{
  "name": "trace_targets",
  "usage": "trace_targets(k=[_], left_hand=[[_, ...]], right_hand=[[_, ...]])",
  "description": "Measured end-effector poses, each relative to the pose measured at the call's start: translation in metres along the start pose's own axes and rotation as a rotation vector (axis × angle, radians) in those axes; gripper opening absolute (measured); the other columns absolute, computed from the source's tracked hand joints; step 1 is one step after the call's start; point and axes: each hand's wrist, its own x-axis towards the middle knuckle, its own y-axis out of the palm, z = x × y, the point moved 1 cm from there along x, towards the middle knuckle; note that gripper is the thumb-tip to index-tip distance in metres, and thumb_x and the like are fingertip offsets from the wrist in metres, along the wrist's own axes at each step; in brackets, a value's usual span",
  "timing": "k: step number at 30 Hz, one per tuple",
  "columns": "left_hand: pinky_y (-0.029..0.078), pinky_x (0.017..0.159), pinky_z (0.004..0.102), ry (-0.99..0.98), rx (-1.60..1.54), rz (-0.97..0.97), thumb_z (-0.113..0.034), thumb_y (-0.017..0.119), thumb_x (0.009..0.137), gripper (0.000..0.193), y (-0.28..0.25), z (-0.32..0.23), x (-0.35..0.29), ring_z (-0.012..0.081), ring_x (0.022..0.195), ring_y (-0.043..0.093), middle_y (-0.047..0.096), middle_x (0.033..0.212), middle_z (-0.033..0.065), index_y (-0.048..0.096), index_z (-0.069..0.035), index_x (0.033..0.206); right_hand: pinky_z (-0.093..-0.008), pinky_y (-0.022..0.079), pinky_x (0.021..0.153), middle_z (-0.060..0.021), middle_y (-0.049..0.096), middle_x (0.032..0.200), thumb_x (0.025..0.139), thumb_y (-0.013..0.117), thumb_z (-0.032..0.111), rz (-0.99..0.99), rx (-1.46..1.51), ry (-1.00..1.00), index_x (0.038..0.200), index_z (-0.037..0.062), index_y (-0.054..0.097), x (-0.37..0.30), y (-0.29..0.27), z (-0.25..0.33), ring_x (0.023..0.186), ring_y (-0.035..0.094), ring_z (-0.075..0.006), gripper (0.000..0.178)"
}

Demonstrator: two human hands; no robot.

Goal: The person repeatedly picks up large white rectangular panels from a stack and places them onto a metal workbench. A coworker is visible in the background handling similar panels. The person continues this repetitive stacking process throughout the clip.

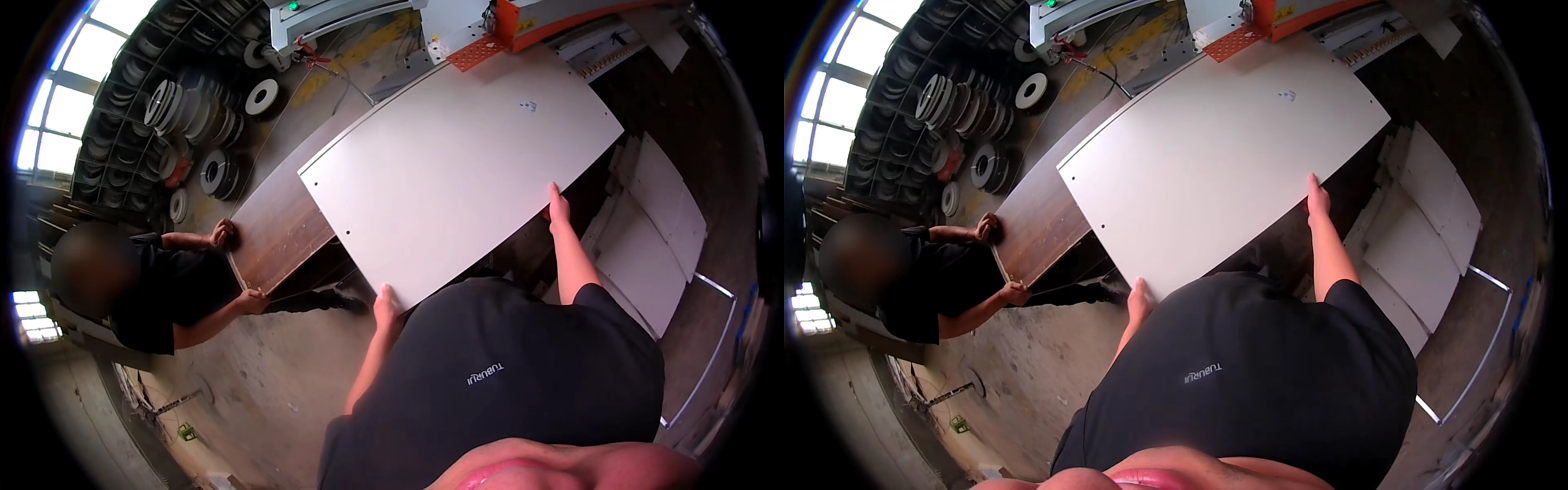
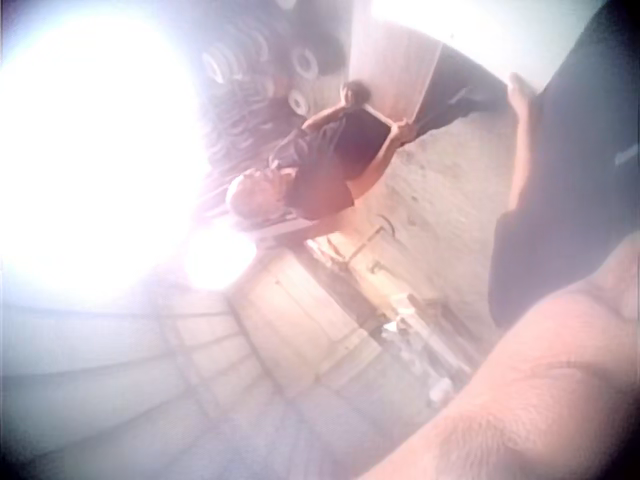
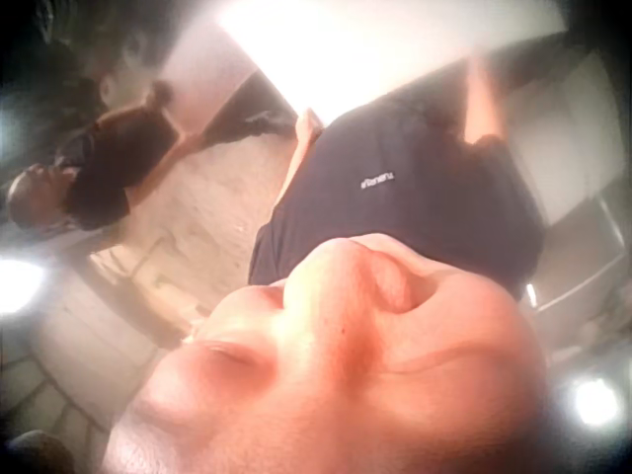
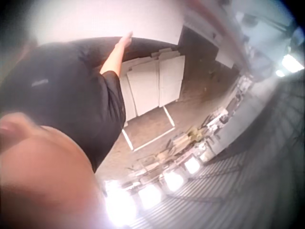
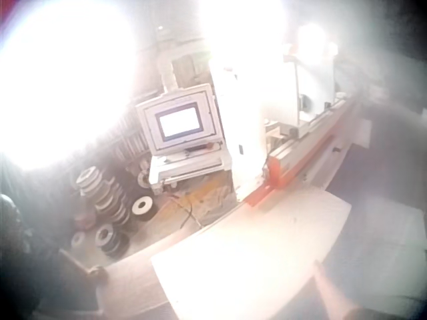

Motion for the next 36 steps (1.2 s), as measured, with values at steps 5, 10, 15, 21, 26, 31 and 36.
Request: trace_targets(k=[5,10,15,21,26,31,36], left_hand=[[0.050,0.079,0.0373,0.139,0.260,0.165,-0.053,0.047,0.104,0.063,0.010,0.033,0.048,0.0211,0.083,0.061,0.067,0.090,0.0122,0.066,0.007,0.106],[0.052,0.057,0.0339,-0.048,0.456,0.447,-0.050,0.055,0.103,0.052,0.049,-0.013,0.038,0.0169,0.069,0.063,0.064,0.082,0.0095,0.060,0.001,0.110],[0.056,0.075,0.0322,0.074,0.670,1.007,-0.040,0.069,0.098,0.044,0.054,0.023,0.069,0.0165,0.080,0.068,0.071,0.093,0.0096,0.064,0.001,0.115],[0.056,0.082,0.0390,0.250,1.462,1.287,-0.046,0.071,0.090,0.040,0.053,0.086,0.115,0.0245,0.087,0.074,0.076,0.093,0.0098,0.073,-0.009,0.105],[0.056,0.074,0.0367,0.479,1.660,1.532,-0.044,0.063,0.093,0.036,0.076,0.184,0.168,0.0194,0.077,0.072,0.074,0.082,0.0054,0.073,-0.010,0.097],[0.056,0.070,0.0334,0.176,1.537,1.335,-0.039,0.059,0.097,0.035,0.185,0.245,0.104,0.0147,0.068,0.070,0.074,0.080,0.0038,0.071,-0.007,0.099],[0.050,0.054,0.0308,-0.045,1.309,1.241,-0.039,0.058,0.103,0.037,0.273,0.369,0.098,0.0130,0.060,0.064,0.073,0.084,0.0045,0.068,-0.004,0.110]], right_hand=[[-0.0269,0.045,0.055,0.0006,0.064,0.082,0.093,0.055,0.070,0.169,-0.081,0.047,0.105,0.0125,0.068,-0.064,0.006,-0.045,0.063,0.058,-0.0122,0.060],[-0.0293,0.050,0.062,-0.0071,0.069,0.090,0.097,0.051,0.066,0.299,-0.296,0.179,0.116,0.0051,0.062,-0.164,-0.043,-0.140,0.070,0.063,-0.0132,0.065],[-0.0299,0.051,0.061,-0.0065,0.072,0.089,0.097,0.061,0.055,0.277,-0.553,0.354,0.121,0.0045,0.065,-0.256,-0.129,-0.273,0.066,0.062,-0.0141,0.056],[-0.0420,0.056,0.081,-0.0128,0.065,0.124,0.097,0.055,0.058,0.156,-0.158,0.842,0.131,0.0083,0.061,-0.401,-0.176,-0.367,0.097,0.068,-0.0261,0.060],[-0.0435,0.050,0.098,-0.0113,0.057,0.142,0.101,0.054,0.050,0.241,0.281,0.750,0.142,0.0099,0.056,-0.464,-0.141,-0.381,0.115,0.062,-0.0260,0.058],[-0.0422,0.050,0.099,-0.0167,0.067,0.127,0.099,0.056,0.047,0.229,0.056,0.547,0.135,0.0056,0.061,-0.501,-0.168,-0.524,0.115,0.064,-0.0261,0.055],[-0.0448,0.050,0.099,-0.0211,0.066,0.119,0.091,0.058,0.034,0.151,-0.658,0.255,0.126,0.0065,0.063,-0.551,-0.200,-0.575,0.115,0.063,-0.0366,0.044]])
